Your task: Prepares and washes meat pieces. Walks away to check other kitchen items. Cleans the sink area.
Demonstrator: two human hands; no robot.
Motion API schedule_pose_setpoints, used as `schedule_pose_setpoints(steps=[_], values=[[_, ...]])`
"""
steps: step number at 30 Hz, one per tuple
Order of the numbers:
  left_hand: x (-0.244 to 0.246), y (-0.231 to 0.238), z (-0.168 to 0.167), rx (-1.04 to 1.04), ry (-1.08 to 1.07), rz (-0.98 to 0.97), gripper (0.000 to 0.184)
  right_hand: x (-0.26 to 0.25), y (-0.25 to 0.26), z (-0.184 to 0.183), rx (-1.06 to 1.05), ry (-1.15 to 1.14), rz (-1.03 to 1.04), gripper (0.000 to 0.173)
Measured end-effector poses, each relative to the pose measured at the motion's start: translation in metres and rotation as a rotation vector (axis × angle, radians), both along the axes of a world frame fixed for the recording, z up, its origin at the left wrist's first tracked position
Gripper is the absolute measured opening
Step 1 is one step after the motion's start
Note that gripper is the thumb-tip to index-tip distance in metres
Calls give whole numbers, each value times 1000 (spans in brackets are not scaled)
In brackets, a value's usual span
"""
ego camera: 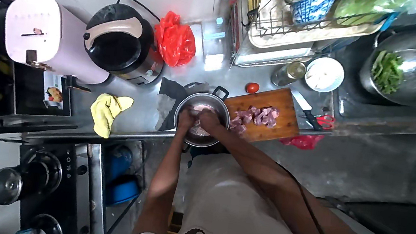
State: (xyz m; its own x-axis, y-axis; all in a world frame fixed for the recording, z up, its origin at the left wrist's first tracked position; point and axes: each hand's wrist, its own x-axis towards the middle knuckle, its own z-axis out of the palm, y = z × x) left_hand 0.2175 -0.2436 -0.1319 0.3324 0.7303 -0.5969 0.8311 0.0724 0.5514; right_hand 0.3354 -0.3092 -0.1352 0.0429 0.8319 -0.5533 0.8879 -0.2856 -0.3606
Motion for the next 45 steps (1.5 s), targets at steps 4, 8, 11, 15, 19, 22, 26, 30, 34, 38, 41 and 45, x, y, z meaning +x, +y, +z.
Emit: schedule_pose_setpoints(steps=[4,8,11,15,19,22,26,30,34,38,41,45], values=[[1,-2,7,-17,68,-47,48,15,5,37,-39,17,38,32],[-6,-9,0,47,62,-105,43,38,5,91,-64,87,27,34],[-17,-18,-7,137,-16,-126,45,66,-2,108,17,158,-16,41],[-12,-15,9,131,6,-122,46,107,-36,138,136,293,-188,30],[-9,-21,27,246,10,-226,58,135,-94,148,204,309,-423,26],[-10,-27,9,355,56,-428,56,156,-116,122,170,255,-517,30],[-5,-31,-12,305,227,-501,68,165,-140,81,170,134,-594,35],[1,-23,-3,225,268,-440,48,163,-161,48,218,114,-597,47],[-3,-13,22,198,152,-312,28,152,-175,45,233,97,-650,50],[-15,-5,36,163,-116,-169,31,148,-183,45,297,121,-671,41],[-17,-5,49,141,-267,-52,51,151,-187,47,314,136,-656,37],[-23,-18,69,94,-355,93,33,157,-181,61,344,137,-604,32]])
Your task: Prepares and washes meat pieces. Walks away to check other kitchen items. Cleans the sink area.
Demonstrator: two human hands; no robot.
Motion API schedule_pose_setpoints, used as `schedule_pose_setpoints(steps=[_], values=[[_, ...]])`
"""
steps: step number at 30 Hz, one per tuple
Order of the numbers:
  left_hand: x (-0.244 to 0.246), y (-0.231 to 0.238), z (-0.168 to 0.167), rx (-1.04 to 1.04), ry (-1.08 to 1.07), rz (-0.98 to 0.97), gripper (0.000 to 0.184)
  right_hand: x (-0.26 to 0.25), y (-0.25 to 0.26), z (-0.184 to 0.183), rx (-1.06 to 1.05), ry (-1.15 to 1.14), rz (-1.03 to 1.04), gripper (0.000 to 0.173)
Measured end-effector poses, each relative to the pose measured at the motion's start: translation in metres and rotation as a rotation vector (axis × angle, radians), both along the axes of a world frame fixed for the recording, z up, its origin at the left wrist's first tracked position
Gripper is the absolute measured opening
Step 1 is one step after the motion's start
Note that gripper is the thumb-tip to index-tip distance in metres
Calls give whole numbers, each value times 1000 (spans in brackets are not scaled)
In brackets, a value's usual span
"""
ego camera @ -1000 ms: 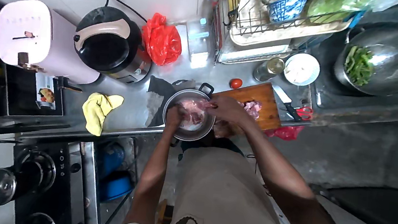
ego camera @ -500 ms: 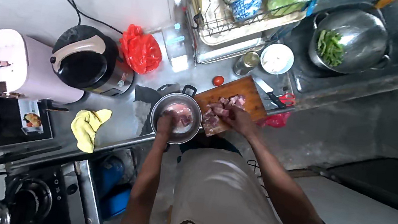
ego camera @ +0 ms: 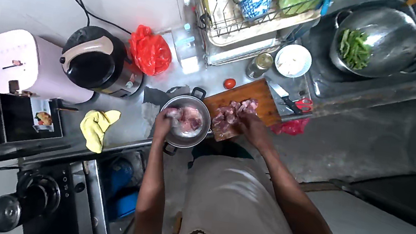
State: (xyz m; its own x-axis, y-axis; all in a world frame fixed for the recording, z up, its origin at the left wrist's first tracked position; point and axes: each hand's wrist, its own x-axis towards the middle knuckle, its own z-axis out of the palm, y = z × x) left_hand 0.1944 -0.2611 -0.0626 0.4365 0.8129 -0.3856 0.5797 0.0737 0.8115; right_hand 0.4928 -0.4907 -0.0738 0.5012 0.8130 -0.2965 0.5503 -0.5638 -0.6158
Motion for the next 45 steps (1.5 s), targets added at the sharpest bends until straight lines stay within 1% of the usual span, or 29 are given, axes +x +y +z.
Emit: schedule_pose_setpoints(steps=[3,6,8,10,13,15,17,18,20,22,24,25,26,27,30,31,33,34,36,38,39,41,43,45], values=[[2,-16,15,66,43,66,29,3,11,16,64,-27,74,29],[6,-35,23,126,148,82,28,6,26,30,90,-3,167,30],[9,-51,27,144,256,93,30,6,37,38,108,9,240,30],[15,-57,22,222,364,78,30,6,47,43,124,-2,310,27],[22,-60,8,263,402,90,29,7,56,49,121,33,412,29],[27,-65,8,256,424,136,30,4,61,53,120,71,472,31],[31,-59,10,206,458,177,33,-5,68,54,124,125,517,32],[32,-58,10,195,445,201,33,-12,71,54,124,155,547,33],[32,-63,11,193,334,266,27,-28,80,51,146,190,614,39],[32,-74,13,171,193,354,25,-48,92,49,168,233,688,51],[30,-91,15,138,43,440,25,-68,105,39,191,271,774,66],[30,-104,16,117,-29,469,25,-77,111,32,191,282,813,70],[30,-113,17,96,-84,495,26,-84,116,26,192,291,842,70],[30,-120,21,64,-118,525,27,-90,120,21,198,288,860,65],[30,-138,55,-64,-169,618,32,-106,132,24,228,259,864,41],[27,-142,60,-66,-210,636,38,-109,135,27,218,261,845,35],[14,-150,65,-1,-269,663,54,-118,142,27,169,252,790,31],[4,-155,64,44,-281,691,59,-122,145,26,143,228,774,31],[-18,-173,51,139,-306,757,57,-124,149,19,102,138,765,33],[-53,-197,34,208,-340,777,48,-127,156,13,129,61,764,38],[-75,-218,27,233,-354,790,43,-132,154,13,134,50,777,40],[-120,-272,15,266,-364,840,36,-150,144,29,164,60,813,45],[-165,-332,3,261,-395,954,32,-174,129,54,219,80,845,48],[-211,-394,-4,207,-399,1095,32,-202,111,74,262,151,822,50]])
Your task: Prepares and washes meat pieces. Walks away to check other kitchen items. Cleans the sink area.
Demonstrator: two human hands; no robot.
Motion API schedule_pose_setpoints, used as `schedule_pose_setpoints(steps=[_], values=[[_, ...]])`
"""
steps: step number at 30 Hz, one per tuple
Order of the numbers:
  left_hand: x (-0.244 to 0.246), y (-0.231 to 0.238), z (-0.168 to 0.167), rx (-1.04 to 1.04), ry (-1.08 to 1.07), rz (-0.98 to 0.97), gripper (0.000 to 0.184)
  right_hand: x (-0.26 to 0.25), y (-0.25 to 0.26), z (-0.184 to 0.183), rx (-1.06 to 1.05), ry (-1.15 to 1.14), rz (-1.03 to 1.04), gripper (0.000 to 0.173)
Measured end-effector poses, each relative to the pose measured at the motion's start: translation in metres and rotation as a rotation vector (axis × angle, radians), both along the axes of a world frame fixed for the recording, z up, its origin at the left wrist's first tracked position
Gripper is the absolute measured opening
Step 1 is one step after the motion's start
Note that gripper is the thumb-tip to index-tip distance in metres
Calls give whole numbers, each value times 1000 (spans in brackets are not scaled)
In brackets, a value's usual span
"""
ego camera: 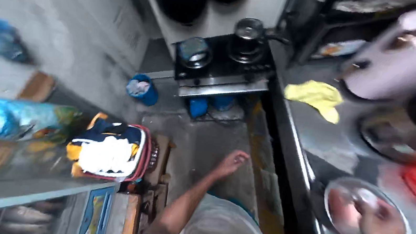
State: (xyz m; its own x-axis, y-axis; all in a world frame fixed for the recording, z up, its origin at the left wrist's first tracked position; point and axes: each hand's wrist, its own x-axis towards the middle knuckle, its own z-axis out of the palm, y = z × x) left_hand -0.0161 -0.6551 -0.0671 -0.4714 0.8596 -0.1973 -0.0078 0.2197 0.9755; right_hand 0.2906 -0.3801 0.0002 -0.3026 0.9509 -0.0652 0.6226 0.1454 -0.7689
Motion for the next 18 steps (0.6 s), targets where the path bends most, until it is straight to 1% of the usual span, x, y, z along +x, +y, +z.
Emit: schedule_pose_setpoints(steps=[3,5,8,12,14,16,18], values=[[-64,-86,-10,-80,-14,216,30,-69,-25,12,-41,123,36,56],[-97,-136,-13,-114,-14,346,30,-130,-47,14,-68,119,145,55],[-144,-201,5,-133,-15,550,31,-245,-83,-15,-121,117,383,51],[-188,-263,30,-168,53,754,30,-418,-151,-50,-158,125,695,42],[-205,-286,40,-159,93,855,30,-507,-196,-54,-214,157,833,40],[-226,-304,50,-169,160,940,30,-593,-248,-43,-281,194,970,40],[-257,-319,68,-179,244,1030,30,-673,-305,-14,-349,223,1101,43]])
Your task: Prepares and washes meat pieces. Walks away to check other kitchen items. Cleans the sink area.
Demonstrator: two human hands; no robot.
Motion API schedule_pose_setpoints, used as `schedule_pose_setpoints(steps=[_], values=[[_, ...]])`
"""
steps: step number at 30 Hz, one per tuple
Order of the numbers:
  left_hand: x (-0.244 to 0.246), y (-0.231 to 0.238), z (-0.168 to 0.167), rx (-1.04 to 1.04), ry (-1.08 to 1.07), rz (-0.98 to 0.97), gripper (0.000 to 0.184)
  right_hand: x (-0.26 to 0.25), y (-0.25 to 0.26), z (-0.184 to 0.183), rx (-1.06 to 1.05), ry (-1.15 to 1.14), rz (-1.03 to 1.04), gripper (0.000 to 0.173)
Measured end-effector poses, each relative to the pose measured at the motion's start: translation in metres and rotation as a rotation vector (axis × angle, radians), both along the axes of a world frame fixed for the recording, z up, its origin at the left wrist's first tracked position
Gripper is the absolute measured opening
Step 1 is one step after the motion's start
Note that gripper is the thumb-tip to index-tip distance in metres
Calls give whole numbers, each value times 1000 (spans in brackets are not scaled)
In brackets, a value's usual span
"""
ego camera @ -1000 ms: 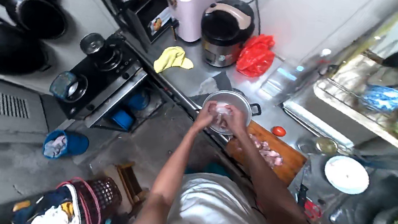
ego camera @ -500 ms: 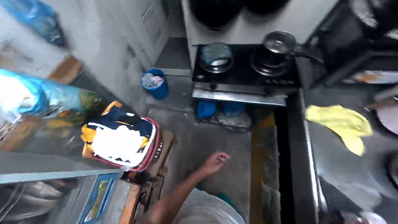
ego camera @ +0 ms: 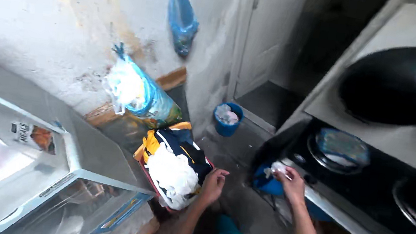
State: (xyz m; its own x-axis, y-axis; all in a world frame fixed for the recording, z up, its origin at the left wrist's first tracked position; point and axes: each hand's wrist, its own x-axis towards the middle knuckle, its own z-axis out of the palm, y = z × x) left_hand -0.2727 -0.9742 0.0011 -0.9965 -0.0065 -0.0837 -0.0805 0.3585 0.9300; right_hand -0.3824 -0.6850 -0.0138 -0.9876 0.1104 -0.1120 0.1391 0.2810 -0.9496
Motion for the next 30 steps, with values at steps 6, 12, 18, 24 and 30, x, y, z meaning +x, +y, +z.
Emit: schedule_pose_setpoints(steps=[6,12,18,24,30], values=[[-115,-51,88,-104,221,246,31,-196,-163,141,-101,199,383,39],[-234,-112,175,-407,280,539,36,-312,-291,307,-287,413,649,42],[-346,-193,275,-946,401,597,34,-367,-369,411,-255,553,796,43],[-374,-214,308,-1076,277,516,27,-408,-428,414,8,638,807,45],[-349,-203,324,-1045,365,651,35,-391,-427,402,281,755,704,37]])
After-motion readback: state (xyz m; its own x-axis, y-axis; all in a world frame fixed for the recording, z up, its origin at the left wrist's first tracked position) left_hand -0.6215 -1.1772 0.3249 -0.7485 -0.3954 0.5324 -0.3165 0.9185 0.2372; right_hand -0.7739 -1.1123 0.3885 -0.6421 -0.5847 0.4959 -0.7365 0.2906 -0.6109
